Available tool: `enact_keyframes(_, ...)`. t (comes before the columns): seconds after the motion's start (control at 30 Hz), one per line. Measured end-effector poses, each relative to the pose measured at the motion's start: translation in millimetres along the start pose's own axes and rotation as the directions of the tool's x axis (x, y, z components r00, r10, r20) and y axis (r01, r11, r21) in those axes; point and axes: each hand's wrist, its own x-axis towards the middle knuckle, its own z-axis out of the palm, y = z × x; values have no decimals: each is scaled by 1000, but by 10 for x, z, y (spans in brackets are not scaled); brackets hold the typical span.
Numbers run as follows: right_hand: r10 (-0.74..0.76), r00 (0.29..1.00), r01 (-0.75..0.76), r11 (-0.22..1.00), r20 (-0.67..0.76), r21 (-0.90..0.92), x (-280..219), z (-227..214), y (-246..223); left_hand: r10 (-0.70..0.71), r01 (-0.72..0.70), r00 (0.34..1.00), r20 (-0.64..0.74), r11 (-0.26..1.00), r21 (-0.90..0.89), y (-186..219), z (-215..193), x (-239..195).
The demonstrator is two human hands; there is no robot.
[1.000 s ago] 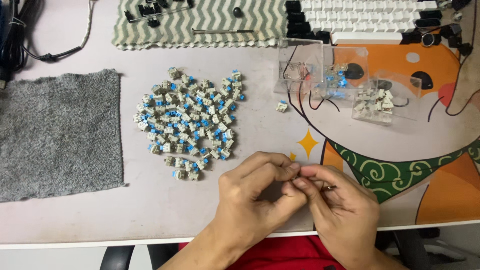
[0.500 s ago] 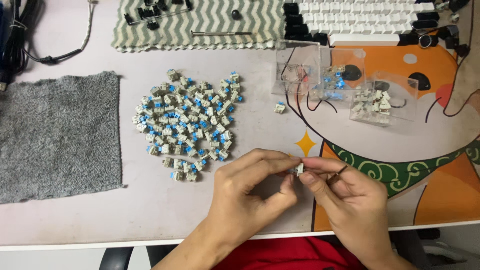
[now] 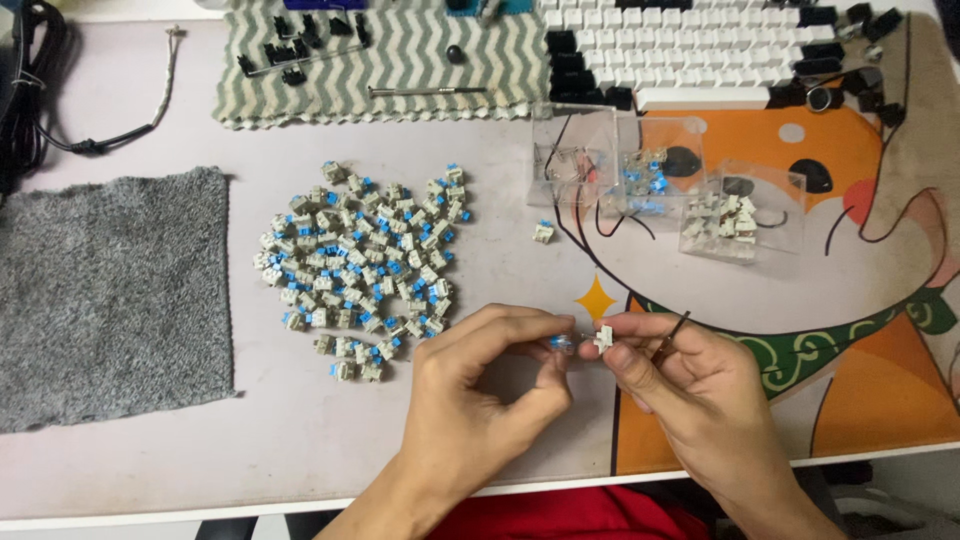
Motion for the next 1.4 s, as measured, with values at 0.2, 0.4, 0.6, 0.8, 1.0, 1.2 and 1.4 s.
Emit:
enact_keyframes(0.2,23,996,-45,959,82,281,113,-100,38,-200,200,980,9,972,-123,-41,-27,-10)
enact_keyframes(0.4,-219,975,220,976,-35,3,436,121,-752,-255,248,967,-3,943,-223,-104,33,-38)
enact_keyframes(0.6,-538,808,516,452,239,-728,838,345,-1243,-292,285,957,-5,939,-194,-152,28,-40)
enact_keyframes(0.8,-603,738,578,333,303,-745,944,265,-1203,-265,254,964,-23,941,-224,-249,95,-58)
enact_keyframes(1.0,-639,592,718,143,490,-681,1112,245,-1298,-332,323,943,-17,928,-183,-185,66,-41)
enact_keyframes(1.2,-568,812,484,524,135,-701,865,33,-1477,-248,240,969,-21,954,-178,-231,78,-54)
enact_keyframes(1.4,-570,821,335,439,29,-833,724,-565,-1443,-183,175,981,-58,978,-117,-286,106,-64)
